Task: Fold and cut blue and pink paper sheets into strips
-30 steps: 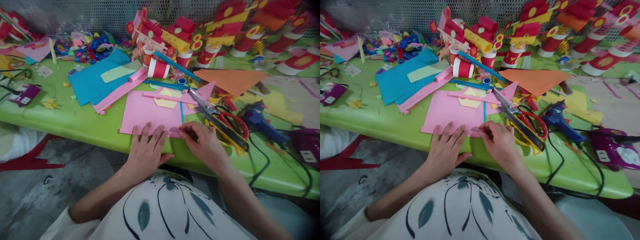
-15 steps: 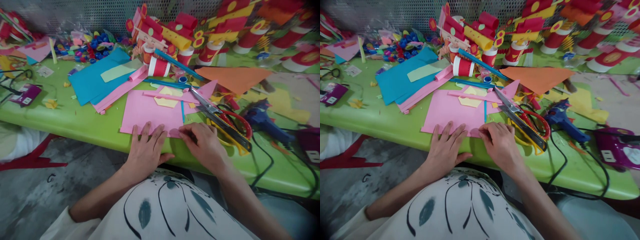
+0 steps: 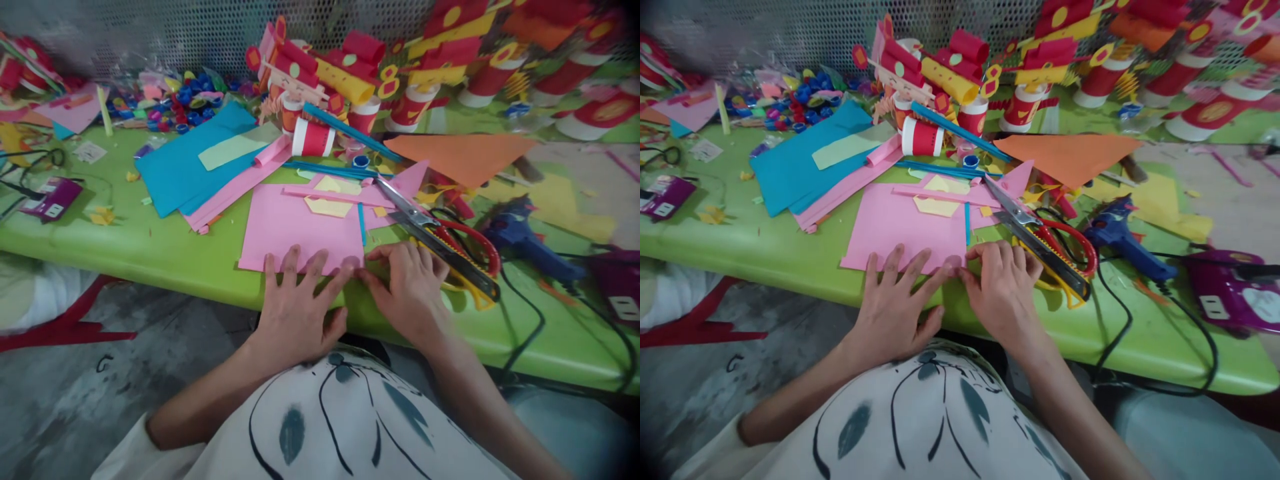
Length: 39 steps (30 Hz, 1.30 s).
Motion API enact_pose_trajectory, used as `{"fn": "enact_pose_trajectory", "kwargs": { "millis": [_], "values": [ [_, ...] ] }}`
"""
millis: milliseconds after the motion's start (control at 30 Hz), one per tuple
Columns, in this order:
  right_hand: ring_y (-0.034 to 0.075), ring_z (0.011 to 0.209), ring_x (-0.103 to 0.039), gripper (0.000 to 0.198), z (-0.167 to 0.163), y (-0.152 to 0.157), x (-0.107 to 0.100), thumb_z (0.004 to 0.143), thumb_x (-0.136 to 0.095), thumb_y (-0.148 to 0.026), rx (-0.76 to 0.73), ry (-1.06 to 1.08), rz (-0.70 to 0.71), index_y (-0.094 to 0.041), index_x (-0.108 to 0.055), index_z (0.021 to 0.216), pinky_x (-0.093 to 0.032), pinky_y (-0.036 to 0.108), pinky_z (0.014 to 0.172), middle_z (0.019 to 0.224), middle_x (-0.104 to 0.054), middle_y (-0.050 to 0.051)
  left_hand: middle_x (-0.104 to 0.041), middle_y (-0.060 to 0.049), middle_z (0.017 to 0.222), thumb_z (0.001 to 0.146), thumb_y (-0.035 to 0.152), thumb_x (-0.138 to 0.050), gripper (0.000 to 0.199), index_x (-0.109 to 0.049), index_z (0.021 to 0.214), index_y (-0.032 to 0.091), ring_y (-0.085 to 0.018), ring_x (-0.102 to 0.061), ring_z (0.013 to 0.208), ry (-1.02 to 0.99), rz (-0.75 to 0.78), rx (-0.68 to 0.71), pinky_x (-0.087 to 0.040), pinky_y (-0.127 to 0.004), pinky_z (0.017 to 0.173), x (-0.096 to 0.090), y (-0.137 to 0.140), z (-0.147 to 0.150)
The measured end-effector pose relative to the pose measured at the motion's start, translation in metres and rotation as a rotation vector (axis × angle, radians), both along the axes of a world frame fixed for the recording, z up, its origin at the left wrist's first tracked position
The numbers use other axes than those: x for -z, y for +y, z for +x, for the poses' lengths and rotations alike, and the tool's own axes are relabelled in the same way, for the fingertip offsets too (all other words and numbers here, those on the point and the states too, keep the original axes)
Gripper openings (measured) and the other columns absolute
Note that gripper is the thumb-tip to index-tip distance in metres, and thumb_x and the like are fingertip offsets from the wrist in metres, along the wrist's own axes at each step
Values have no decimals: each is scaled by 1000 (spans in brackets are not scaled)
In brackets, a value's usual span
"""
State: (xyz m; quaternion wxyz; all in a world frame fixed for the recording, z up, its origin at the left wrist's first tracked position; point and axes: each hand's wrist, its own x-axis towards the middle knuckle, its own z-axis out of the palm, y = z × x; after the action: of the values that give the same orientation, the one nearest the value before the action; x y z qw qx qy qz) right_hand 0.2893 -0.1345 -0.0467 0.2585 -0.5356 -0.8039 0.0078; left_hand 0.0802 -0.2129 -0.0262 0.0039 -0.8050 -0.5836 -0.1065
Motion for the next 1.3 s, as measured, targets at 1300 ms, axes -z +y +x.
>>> {"fn": "enact_pose_trajectory", "kwargs": {
  "millis": [1300],
  "values": [
    [25, 100, -67, 28, 10, -18, -12, 103, -63, -28, -168, 43, 41, -27, -78, 126, -49, 44, 86, 109, -75, 8, -40, -9, 180, 109, 53, -52, 71, -41, 173, 26, -56, -37, 160, 20, 8, 16, -23, -85, 126, 5, -1, 0]
  ]
}}
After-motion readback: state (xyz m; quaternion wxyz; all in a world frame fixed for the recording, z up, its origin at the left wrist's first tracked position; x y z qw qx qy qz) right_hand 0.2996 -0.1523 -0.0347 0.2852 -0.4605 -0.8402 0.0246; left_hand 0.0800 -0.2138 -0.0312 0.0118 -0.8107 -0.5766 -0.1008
